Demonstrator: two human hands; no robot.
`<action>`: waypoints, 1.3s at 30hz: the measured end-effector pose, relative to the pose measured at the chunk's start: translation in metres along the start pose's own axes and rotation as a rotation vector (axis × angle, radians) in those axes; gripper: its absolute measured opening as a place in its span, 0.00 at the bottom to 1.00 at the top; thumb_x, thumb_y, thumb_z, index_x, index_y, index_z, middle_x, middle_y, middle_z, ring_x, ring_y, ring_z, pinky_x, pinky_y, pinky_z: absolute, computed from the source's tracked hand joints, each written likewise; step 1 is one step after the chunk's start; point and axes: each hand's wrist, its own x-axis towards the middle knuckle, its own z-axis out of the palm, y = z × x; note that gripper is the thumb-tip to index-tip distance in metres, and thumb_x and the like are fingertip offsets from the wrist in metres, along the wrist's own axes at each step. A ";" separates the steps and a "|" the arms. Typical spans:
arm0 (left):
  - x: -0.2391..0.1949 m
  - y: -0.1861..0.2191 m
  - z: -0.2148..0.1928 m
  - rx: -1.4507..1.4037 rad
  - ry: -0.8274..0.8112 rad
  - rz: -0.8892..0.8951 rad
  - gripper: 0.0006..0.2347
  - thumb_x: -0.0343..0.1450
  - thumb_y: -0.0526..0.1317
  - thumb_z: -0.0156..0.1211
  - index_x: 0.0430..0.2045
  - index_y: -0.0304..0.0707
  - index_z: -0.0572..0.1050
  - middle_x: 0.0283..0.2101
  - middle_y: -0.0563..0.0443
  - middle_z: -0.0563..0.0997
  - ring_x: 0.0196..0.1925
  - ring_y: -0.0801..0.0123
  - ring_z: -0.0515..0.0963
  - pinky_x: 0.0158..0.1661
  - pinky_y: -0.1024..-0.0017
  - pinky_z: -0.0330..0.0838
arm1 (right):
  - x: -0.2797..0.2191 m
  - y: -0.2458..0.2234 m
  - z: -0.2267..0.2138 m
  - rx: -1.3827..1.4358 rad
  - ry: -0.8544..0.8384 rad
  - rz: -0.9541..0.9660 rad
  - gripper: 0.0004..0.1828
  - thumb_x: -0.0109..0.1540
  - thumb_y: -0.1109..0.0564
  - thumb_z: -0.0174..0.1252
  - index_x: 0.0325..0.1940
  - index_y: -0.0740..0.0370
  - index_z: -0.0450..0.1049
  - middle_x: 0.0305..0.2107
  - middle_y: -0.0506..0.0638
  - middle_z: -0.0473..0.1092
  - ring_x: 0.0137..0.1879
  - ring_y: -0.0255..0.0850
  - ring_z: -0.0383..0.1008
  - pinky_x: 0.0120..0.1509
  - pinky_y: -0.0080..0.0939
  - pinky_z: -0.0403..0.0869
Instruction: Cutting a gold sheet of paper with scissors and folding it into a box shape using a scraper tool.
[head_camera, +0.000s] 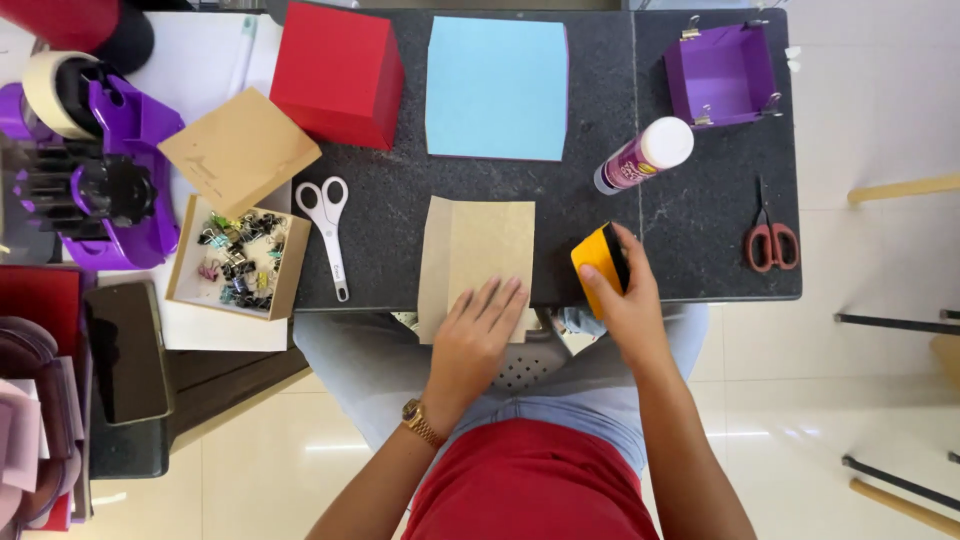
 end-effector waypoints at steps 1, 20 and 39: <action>0.003 0.006 -0.016 -0.050 0.102 0.005 0.22 0.72 0.31 0.51 0.63 0.45 0.71 0.63 0.49 0.76 0.64 0.55 0.75 0.60 0.53 0.70 | -0.008 0.002 0.000 -0.053 -0.013 -0.064 0.36 0.64 0.55 0.64 0.75 0.59 0.60 0.62 0.68 0.63 0.69 0.64 0.60 0.74 0.63 0.58; -0.003 0.040 -0.059 -0.211 0.366 -0.035 0.16 0.74 0.28 0.50 0.54 0.40 0.78 0.56 0.48 0.83 0.56 0.60 0.83 0.54 0.63 0.77 | -0.028 -0.024 0.009 -0.314 0.090 -0.405 0.37 0.60 0.54 0.71 0.71 0.62 0.66 0.44 0.62 0.68 0.53 0.62 0.73 0.59 0.59 0.69; 0.011 0.044 -0.112 -1.423 0.634 -1.164 0.17 0.73 0.39 0.50 0.54 0.28 0.75 0.53 0.36 0.82 0.58 0.50 0.82 0.52 0.54 0.82 | 0.027 0.051 -0.041 -0.825 0.264 -0.191 0.34 0.64 0.51 0.63 0.74 0.51 0.63 0.51 0.59 0.66 0.53 0.60 0.64 0.54 0.59 0.69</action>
